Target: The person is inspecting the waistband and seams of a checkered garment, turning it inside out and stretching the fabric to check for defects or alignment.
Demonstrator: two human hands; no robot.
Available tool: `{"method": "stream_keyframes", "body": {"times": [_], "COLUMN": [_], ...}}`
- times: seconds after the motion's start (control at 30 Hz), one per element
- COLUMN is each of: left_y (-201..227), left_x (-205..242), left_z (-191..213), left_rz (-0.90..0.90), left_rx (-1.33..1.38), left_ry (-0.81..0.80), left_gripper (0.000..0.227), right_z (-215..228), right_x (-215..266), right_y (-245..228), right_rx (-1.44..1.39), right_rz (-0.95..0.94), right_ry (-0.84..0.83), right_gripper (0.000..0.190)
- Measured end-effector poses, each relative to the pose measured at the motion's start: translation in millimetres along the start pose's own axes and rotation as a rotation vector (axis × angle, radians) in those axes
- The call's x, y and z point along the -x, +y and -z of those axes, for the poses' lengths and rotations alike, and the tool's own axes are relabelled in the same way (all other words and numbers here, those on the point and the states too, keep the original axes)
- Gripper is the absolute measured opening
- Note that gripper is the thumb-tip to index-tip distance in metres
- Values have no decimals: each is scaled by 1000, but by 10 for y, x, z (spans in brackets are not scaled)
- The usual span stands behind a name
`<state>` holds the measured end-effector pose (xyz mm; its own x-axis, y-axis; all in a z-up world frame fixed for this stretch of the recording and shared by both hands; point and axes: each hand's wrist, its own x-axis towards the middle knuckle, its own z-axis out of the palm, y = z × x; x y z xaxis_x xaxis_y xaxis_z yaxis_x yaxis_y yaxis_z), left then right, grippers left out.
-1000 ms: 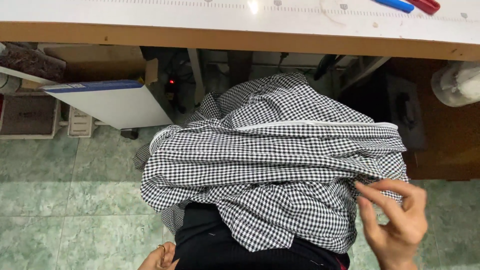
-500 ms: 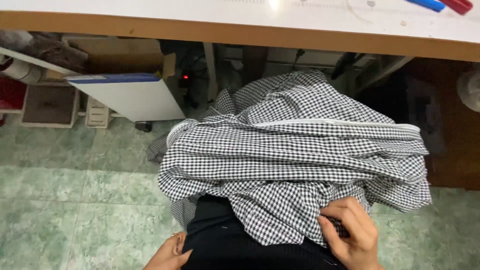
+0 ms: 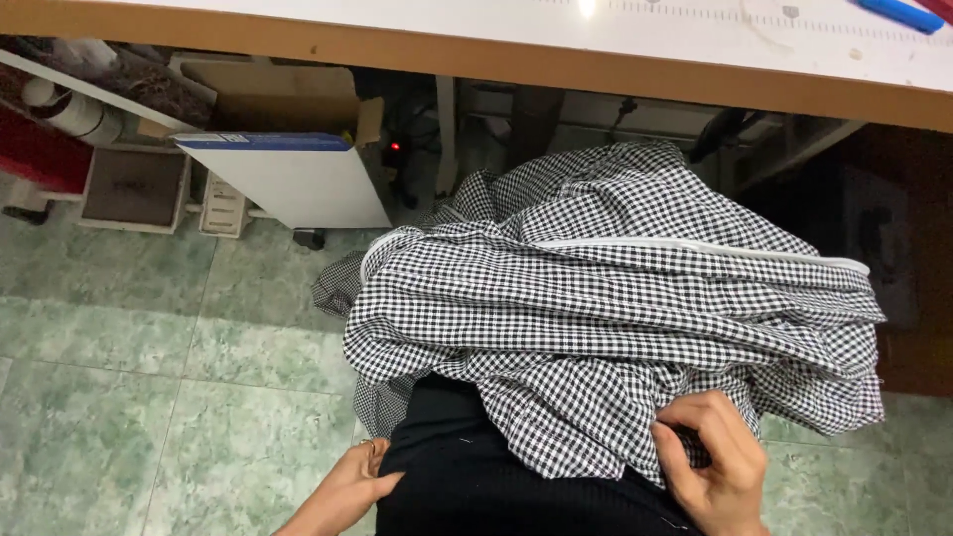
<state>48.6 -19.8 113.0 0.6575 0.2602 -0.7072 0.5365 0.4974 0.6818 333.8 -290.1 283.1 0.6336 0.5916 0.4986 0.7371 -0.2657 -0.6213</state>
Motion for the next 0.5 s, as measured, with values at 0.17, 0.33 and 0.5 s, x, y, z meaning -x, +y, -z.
{"method": "stream_keyframes", "body": {"times": [0.17,0.33,0.5], "left_y": [163,-300,502], "left_x": [48,-205,103], "left_z": [-20,178,-290], "left_rz": [115,150,254], "left_rx": [-216,-113,141], "left_ry": [-8,-7,-84], "left_gripper": [47,32,61], "right_z": [2,18,42], "right_x": [-7,-24,-52], "right_y": [-11,-16,-32], "right_rx": [-1,5,1], "right_rz": [-20,-19,-29], "right_ry": [2,-6,-8], "right_gripper": [11,11,11]}}
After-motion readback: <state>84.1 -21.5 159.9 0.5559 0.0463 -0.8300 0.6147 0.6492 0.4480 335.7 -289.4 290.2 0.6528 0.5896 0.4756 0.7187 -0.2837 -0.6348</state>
